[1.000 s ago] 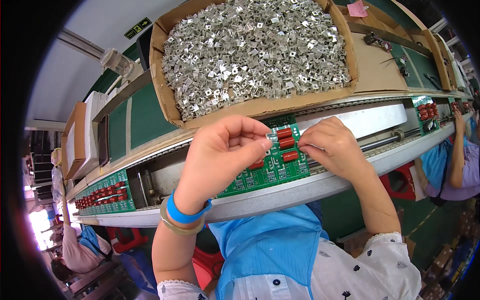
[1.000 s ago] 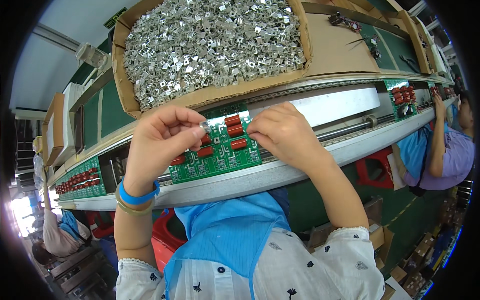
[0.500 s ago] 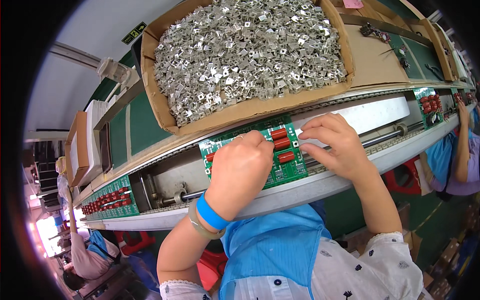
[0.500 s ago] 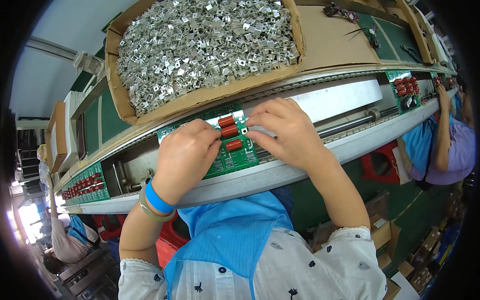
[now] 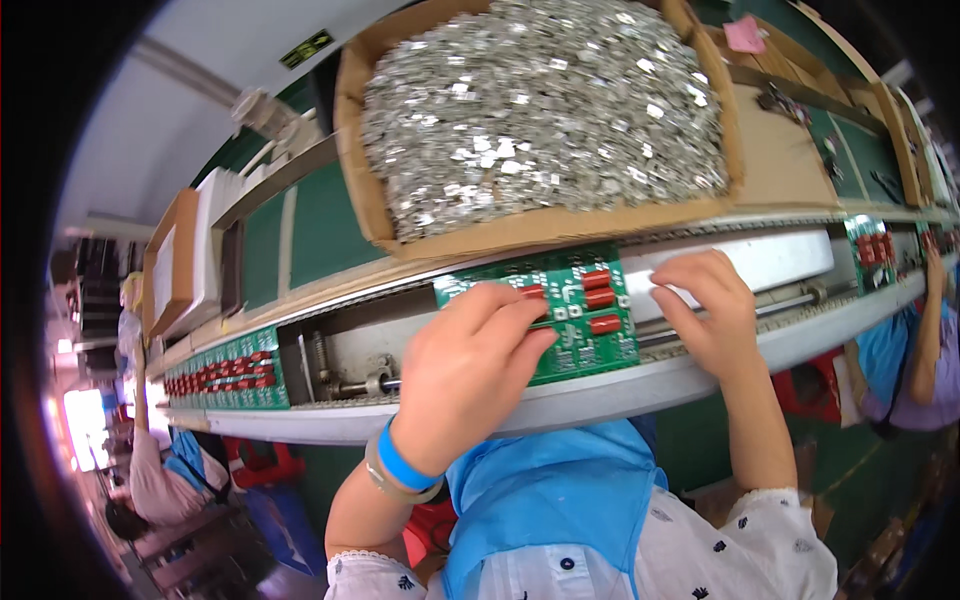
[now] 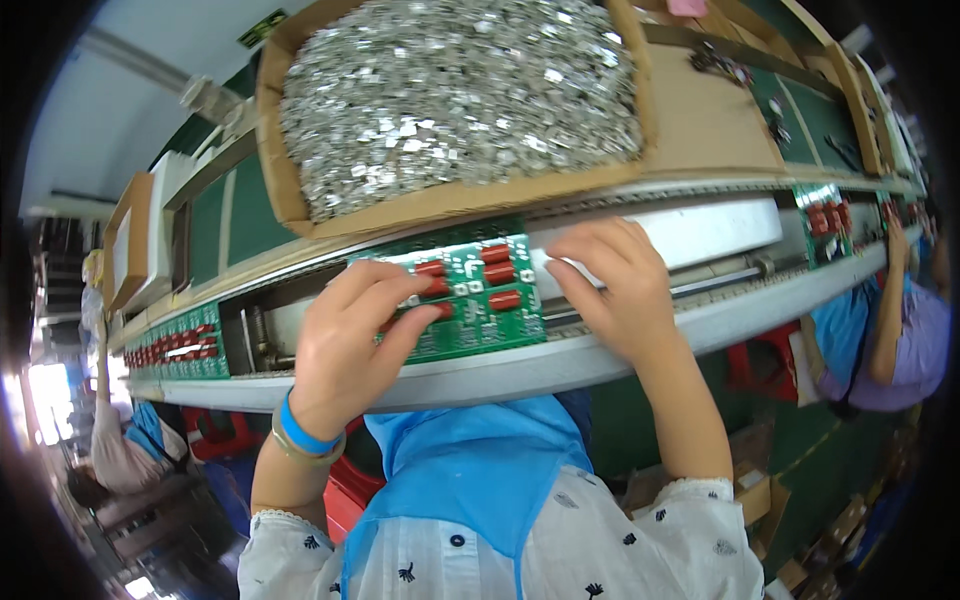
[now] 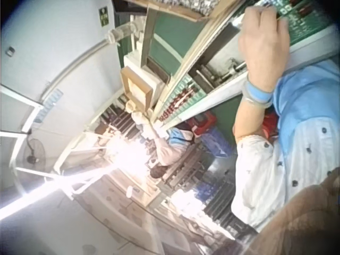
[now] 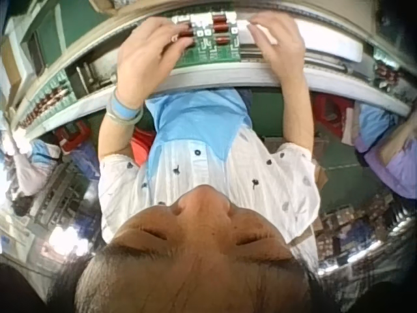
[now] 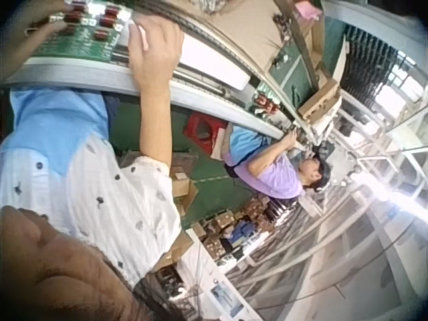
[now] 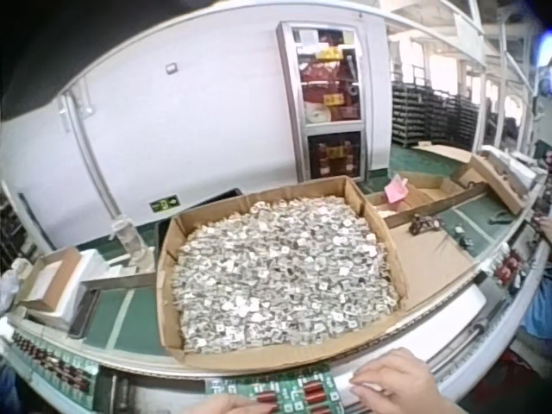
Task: The person assembles electronic circuit boards on a factory assembly line. They pick small white plastic components from a cardboard box and insert them into slots on the green circuit boards. They also connect a black circular component with multi-colored wires to the board and use pliers to secure the connections.
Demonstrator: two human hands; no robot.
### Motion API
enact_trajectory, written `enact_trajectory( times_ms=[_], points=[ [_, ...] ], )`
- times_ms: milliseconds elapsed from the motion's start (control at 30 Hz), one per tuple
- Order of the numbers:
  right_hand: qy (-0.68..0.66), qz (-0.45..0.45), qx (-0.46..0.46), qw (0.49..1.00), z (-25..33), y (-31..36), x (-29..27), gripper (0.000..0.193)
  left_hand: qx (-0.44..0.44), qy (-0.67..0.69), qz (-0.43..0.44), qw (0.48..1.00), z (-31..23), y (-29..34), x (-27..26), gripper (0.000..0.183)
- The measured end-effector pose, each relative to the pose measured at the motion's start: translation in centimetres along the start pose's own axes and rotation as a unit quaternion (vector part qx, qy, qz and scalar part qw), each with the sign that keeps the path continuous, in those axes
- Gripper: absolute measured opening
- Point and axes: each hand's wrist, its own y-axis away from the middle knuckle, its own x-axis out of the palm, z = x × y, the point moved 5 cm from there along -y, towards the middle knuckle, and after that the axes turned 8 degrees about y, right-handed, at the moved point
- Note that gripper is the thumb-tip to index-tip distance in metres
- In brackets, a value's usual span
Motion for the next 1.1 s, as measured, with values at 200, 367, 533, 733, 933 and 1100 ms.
enact_trajectory(
  times_ms=[200,367,533,733,933,1100],
  points=[
    [-0.037,0.144,-0.184,0.972,14.2,-0.9,5.2,0.043,-0.104,-0.074,-0.316,0.94,6.6,10.9,-11.9,0.007],
    [0.06,0.227,-0.221,0.946,19.6,-0.6,11.0,0.066,-0.247,-0.277,-0.421,0.828,15.0,21.3,-19.4,0.027],
    [0.119,0.246,-0.223,0.936,19.6,-0.4,12.2,0.067,-0.416,-0.412,-0.38,0.716,21.9,29.2,-23.4,0.055],
    [0.164,0.242,-0.192,0.937,17.4,0.3,10.1,0.062,-0.419,-0.426,-0.294,0.746,21.7,29.0,-22.8,0.056],
    [0.246,0.197,-0.125,0.941,11.0,2.5,4.9,0.053,-0.34,-0.393,-0.229,0.824,16.1,24.8,-17.5,0.045],
    [0.313,0.156,-0.05,0.936,5.5,4.0,0.1,0.046,-0.249,-0.344,-0.172,0.889,9.9,21.4,-11.0,0.043]
  ],
)
